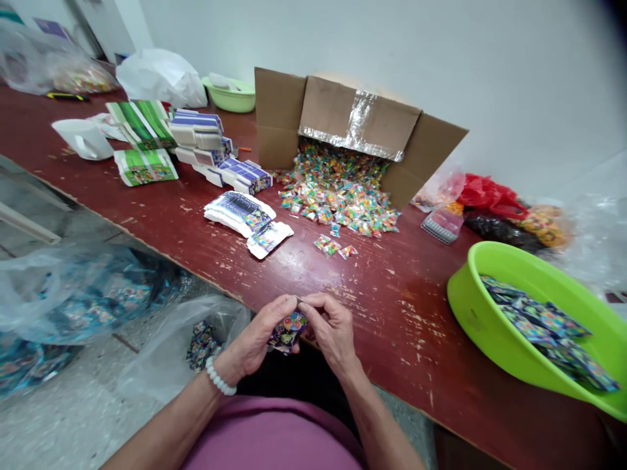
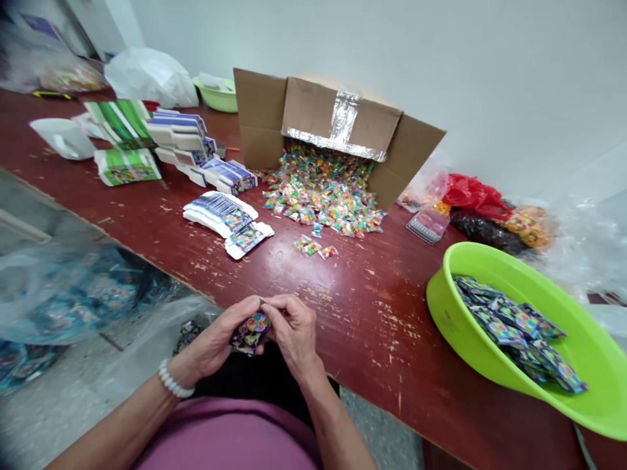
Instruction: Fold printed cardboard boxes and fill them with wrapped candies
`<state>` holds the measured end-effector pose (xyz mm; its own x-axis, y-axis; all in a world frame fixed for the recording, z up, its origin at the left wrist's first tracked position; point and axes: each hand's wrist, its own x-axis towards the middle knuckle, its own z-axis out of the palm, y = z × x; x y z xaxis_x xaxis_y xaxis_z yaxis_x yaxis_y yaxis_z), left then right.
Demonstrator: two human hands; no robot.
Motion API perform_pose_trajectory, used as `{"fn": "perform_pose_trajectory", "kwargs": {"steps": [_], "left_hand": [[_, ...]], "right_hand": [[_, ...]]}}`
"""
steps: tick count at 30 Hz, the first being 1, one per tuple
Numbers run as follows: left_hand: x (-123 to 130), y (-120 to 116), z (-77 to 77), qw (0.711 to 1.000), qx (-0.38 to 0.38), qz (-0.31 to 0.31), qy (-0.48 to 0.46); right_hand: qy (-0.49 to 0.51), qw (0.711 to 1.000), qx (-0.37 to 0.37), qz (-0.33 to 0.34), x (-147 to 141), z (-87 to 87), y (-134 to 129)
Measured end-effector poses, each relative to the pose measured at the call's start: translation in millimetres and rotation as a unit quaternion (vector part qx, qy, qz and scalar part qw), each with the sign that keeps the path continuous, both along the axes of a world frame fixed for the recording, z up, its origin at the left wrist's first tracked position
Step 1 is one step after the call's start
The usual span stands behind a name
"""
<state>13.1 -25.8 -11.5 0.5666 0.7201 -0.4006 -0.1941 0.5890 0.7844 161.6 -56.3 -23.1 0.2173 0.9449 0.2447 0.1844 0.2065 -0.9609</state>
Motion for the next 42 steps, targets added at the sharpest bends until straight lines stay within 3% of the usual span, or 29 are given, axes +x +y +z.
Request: {"fn": "perform_pose_trajectory", "kwargs": {"steps": [3,5,8,11,14,18,22,26,29,32,34,36,38,40,42], "left_hand": [[-0.9,1.4,-0.1,0.996,-0.074,-0.016,-0.038],[-1.1,0.9,-0.6,0.997,-0.073,-0.010,-0.036],[-0.6,-2.0,0.2,1.000,-0.016,-0.008,-0.004],[0.1,-4.4,0.9,0.999,0.031,-0.024,0.016],[0.1,-3.4,-0.4,0.999,0.027,-0.026,0.019],[-2.8,1.4,-2.6,0.999,-0.044,-0.016,-0.016],[-4.8,3.5,-3.8,0.997,-0.081,0.002,-0.019],[-10.9,3.6,-5.2,0.998,-0.056,0.027,0.000],[-38.0,5.9,-5.1,0.991,0.051,0.090,0.086],[-88.0,9.5,-8.8,0.936,0.173,0.158,0.264],[-120.1,12.7,-13.8,0.862,0.248,0.173,0.406],[-136.3,18.8,-18.4,0.780,0.325,0.160,0.511],[-130.0,31.7,-20.3,0.711,0.410,0.141,0.554],[-105.2,53.5,-19.2,0.651,0.475,0.131,0.577],[-73.1,82.0,-17.0,0.598,0.492,0.112,0.622]], "right_hand": [[-0.129,0.989,0.060,0.042,7.1,2.7,-2.0],[-0.129,0.988,0.050,0.064,9.3,2.4,-3.7],[-0.027,0.997,-0.045,0.059,8.4,-1.2,-3.4],[0.124,0.978,-0.144,0.080,7.2,-3.8,1.3],[0.195,0.961,-0.167,0.104,7.7,-1.5,5.4],[0.047,0.991,-0.073,0.100,6.4,3.8,2.1],[-0.041,0.994,0.011,0.102,-2.3,-0.5,-6.3],[-0.080,0.988,-0.032,0.127,-5.3,-8.0,-3.2],[-0.060,0.993,-0.078,0.062,10.6,-8.1,10.8],[-0.039,0.993,-0.096,-0.052,37.6,-8.8,29.6],[-0.041,0.992,-0.091,-0.075,51.6,-14.5,41.5],[-0.040,0.992,-0.084,-0.080,56.6,-25.3,50.5],[-0.050,0.992,-0.083,-0.085,53.2,-38.8,55.4],[-0.097,0.987,-0.081,-0.097,46.3,-51.3,56.2],[-0.159,0.979,-0.065,-0.107,40.9,-59.4,54.4]]}}
